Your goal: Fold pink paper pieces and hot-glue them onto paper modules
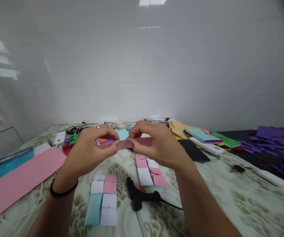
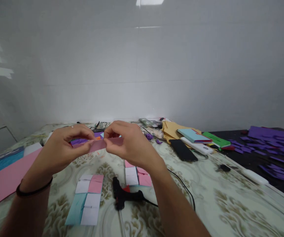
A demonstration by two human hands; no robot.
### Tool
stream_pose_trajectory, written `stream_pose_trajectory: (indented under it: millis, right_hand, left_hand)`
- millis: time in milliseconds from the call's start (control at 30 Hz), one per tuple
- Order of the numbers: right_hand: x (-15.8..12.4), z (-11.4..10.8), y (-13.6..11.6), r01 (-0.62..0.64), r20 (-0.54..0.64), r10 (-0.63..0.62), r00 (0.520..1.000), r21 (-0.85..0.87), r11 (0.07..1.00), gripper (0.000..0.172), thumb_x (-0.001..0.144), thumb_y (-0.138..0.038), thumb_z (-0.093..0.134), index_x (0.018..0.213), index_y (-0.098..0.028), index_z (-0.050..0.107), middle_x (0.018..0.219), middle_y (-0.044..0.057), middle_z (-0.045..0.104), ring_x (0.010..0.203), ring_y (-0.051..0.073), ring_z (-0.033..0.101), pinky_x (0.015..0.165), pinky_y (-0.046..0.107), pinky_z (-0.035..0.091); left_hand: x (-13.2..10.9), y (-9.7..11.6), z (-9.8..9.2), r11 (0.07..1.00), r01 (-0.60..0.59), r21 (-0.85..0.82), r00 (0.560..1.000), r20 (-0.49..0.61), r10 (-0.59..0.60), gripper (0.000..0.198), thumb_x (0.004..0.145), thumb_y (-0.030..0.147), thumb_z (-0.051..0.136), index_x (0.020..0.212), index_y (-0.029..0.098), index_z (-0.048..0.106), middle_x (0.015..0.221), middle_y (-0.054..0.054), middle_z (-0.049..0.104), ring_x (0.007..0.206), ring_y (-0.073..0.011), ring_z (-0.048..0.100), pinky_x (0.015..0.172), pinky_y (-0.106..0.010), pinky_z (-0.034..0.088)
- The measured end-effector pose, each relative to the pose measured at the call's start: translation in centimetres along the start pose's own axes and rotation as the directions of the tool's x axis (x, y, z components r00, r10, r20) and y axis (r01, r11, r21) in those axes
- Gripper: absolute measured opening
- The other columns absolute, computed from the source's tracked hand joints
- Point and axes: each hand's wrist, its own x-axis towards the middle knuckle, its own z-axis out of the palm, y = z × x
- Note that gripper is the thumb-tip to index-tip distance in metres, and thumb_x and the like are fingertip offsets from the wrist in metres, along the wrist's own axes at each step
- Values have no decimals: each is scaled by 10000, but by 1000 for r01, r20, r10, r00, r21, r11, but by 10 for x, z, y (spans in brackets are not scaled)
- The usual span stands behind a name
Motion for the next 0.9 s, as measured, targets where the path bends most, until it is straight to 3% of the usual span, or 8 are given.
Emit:
stream_pose_trajectory:
  millis: [133, 233, 367, 400, 467, 567, 733, 900]
  right_hand:
    - [0, -7, 5, -14, -18, 14, 1000, 7, 1000, 105, 804, -88, 648, 777, -189, 660, 766, -13, 685, 696, 123, 592, 670, 251, 457]
    - [-2, -18, 12, -110, -44, 113, 993, 58, 992, 94, 801, -105, 657, 767, -191, 668, 750, -10, 675, 694, 128, 587, 646, 250, 452]
    - [-4, -24, 24, -214, -207, 296, 933, 345, 914, 86, 834, -239, 730, 780, -199, 677, 739, -9, 631, 661, 125, 551, 591, 249, 425]
    - [-3, -22, 27, -223, -226, 343, 912, 427, 876, 117, 843, -276, 745, 788, -199, 678, 739, -12, 620, 646, 119, 538, 582, 248, 414]
    - [-1, -14, 29, -242, -208, 421, 883, 566, 788, 153, 843, -323, 770, 823, -201, 680, 737, -21, 602, 625, 108, 515, 563, 241, 386]
    - [3, 2, 26, -306, -100, 479, 872, 652, 694, 196, 850, -361, 766, 841, -200, 656, 712, -38, 564, 595, 99, 477, 539, 238, 347]
    - [5, 10, 20, -311, -5, 385, 923, 582, 752, 186, 869, -335, 736, 814, -189, 634, 713, -42, 554, 616, 95, 473, 584, 246, 362]
    - [3, 8, 18, -323, 15, 372, 928, 533, 782, 184, 884, -357, 744, 857, -190, 671, 795, -13, 622, 694, 112, 542, 643, 258, 408]
  left_hand:
    - [1, -7, -8, 1000, 6, -5, 1000, 13, -6, 87, 841, 145, 667, 799, 203, 717, 787, 20, 733, 728, -131, 656, 691, -236, 494]
    - [-1, -17, -20, 998, 41, -54, 999, -11, -42, 71, 887, 218, 696, 825, 203, 729, 816, 0, 738, 758, -143, 678, 710, -237, 527]
    - [-4, -25, -31, 971, 112, -210, 955, -248, -164, 212, 942, 405, 700, 884, 205, 741, 829, -27, 766, 781, -177, 745, 743, -263, 598]
    - [-4, -24, -29, 962, 120, -244, 949, -258, -183, 283, 959, 469, 671, 918, 200, 749, 880, -44, 780, 793, -187, 761, 739, -272, 611]
    - [-3, -20, -20, 945, 132, -300, 963, -186, -194, 403, 954, 564, 648, 1011, 184, 766, 985, -80, 802, 818, -208, 785, 717, -279, 624]
    - [2, -11, 2, 906, 165, -389, 980, -38, -195, 352, 890, 500, 755, 1024, 176, 784, 912, -69, 823, 794, -207, 787, 685, -257, 621]
    - [5, -5, 22, 878, 218, -425, 948, -120, -294, 266, 916, 343, 724, 715, 169, 744, 647, -27, 773, 609, -167, 745, 588, -233, 593]
    - [2, -6, 21, 929, 201, -311, 976, -17, -217, 248, 912, 321, 727, 715, 170, 741, 670, -18, 783, 635, -151, 740, 599, -217, 560]
